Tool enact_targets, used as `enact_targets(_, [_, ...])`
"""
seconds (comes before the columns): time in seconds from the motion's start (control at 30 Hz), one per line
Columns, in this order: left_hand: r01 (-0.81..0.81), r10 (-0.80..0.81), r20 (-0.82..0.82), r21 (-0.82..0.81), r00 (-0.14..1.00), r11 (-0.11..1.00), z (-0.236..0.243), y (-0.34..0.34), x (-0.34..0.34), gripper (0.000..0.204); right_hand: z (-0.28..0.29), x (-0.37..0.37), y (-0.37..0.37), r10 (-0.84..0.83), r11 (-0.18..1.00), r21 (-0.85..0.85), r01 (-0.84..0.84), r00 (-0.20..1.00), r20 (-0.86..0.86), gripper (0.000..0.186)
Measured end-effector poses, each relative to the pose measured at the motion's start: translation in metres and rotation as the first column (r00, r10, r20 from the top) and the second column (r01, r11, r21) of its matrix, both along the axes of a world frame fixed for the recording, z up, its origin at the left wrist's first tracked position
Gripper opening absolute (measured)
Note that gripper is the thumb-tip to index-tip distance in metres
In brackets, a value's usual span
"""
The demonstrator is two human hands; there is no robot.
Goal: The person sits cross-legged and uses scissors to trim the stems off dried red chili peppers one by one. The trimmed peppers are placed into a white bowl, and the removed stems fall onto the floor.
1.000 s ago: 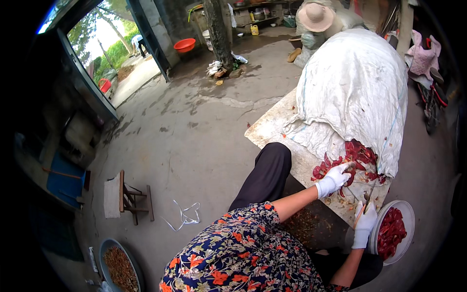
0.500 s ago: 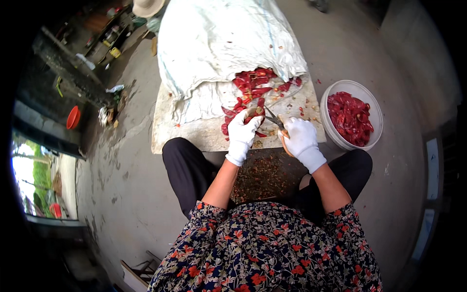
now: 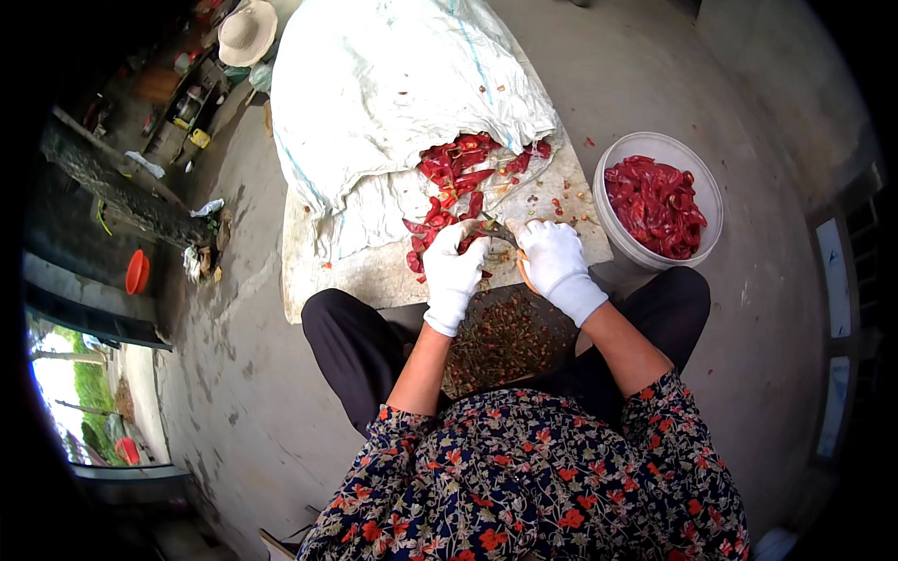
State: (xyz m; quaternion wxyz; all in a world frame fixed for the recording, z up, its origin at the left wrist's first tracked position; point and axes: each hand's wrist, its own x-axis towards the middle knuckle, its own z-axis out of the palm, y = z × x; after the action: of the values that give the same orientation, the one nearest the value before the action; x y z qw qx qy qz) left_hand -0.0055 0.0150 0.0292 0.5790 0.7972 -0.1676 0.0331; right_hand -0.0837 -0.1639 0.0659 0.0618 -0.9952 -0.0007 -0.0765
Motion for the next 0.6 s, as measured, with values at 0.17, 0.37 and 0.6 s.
enact_targets(0.17, [0.082, -0.082, 0.087, -0.003, 0.993, 0.997, 0.006, 0.002, -0.001, 0.034, -0.024, 0.003, 0.002, -0.013, 0.998, 0.059, 0.011, 0.999, 0.036, 0.023])
enact_targets(0.37, [-0.011, 0.006, -0.035, -0.141, 0.999, 0.99, 0.01, 0.006, -0.001, 0.033, -0.007, -0.001, 0.021, -0.058, 0.994, 0.094, 0.058, 0.998, -0.004, 0.02])
enact_targets(0.6, [-0.141, 0.135, 0.043, 0.234, 0.99, 0.962, 0.038, 0.029, 0.006, 0.033, -0.025, -0.002, 0.011, -0.066, 0.942, 0.328, 0.066, 0.998, -0.011, 0.02])
